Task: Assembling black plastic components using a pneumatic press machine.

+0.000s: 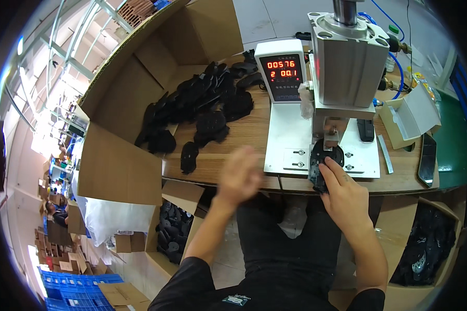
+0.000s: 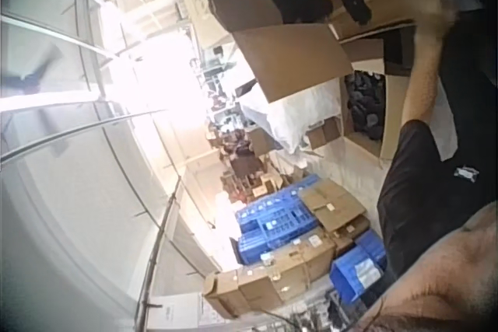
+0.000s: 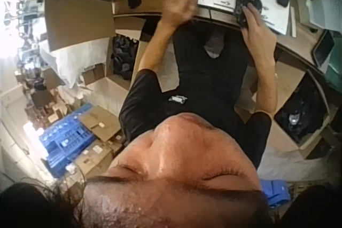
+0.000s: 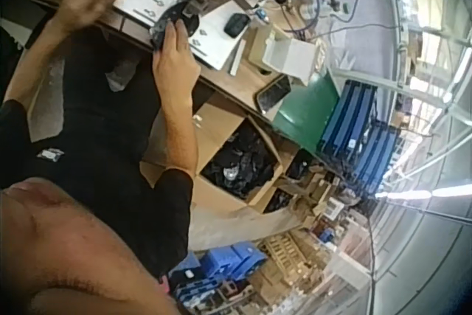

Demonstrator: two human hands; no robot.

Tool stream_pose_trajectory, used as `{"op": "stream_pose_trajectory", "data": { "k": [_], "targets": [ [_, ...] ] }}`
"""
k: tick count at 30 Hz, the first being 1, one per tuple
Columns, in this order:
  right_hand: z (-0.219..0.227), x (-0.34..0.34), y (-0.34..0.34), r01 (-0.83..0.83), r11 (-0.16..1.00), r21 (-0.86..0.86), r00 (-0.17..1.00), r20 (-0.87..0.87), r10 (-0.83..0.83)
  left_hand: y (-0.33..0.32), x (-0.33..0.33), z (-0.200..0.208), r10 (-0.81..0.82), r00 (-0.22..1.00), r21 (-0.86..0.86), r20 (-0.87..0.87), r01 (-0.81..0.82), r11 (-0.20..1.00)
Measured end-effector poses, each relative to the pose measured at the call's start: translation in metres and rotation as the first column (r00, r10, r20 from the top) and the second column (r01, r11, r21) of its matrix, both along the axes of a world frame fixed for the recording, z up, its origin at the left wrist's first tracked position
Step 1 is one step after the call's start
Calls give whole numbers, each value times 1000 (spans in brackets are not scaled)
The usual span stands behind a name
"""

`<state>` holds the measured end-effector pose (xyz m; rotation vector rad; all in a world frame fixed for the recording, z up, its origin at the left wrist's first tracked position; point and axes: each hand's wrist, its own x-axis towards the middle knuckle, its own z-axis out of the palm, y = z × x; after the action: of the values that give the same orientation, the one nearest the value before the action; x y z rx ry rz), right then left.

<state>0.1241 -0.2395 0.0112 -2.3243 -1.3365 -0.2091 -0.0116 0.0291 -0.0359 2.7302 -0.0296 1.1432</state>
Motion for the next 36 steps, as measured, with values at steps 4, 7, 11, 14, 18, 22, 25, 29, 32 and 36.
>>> {"op": "stream_pose_trajectory", "data": {
  "k": [4,7,11,14,18,22,25,29,32,36],
  "targets": [
    [4,-1,1,-1,1000,-23,1000,-20,0,75,-70,8,572,692,-168,-439,-689,705],
    [3,1,-1,6,1000,-4,1000,-17,-6,98,-121,-8,644,634,-61,-428,-731,680],
    [5,1,2,-8,1000,-23,1000,-19,7,98,-158,-30,512,739,-143,-438,-620,772],
    [8,0,1,-1,999,-43,1000,-23,0,90,-159,-31,448,803,-194,-393,-549,813],
    [7,2,-2,-7,1000,-6,1000,-15,6,73,-140,-30,465,841,-151,-278,-516,843],
    [7,2,3,-32,999,-21,999,-11,32,84,-139,-47,324,926,-95,-192,-347,933],
    [4,1,4,-40,999,-12,999,-11,40,85,-138,-54,271,935,-88,-227,-297,951],
    [6,2,-2,-38,999,-14,999,4,38,76,-132,-51,287,934,-32,-214,-301,953],
    [6,0,0,-27,999,-36,1000,-4,27,69,-132,-52,265,956,-80,-125,-276,958],
    [6,0,5,-45,999,-5,999,3,45,56,-136,-47,323,946,-195,-40,-324,926]
  ]
}}
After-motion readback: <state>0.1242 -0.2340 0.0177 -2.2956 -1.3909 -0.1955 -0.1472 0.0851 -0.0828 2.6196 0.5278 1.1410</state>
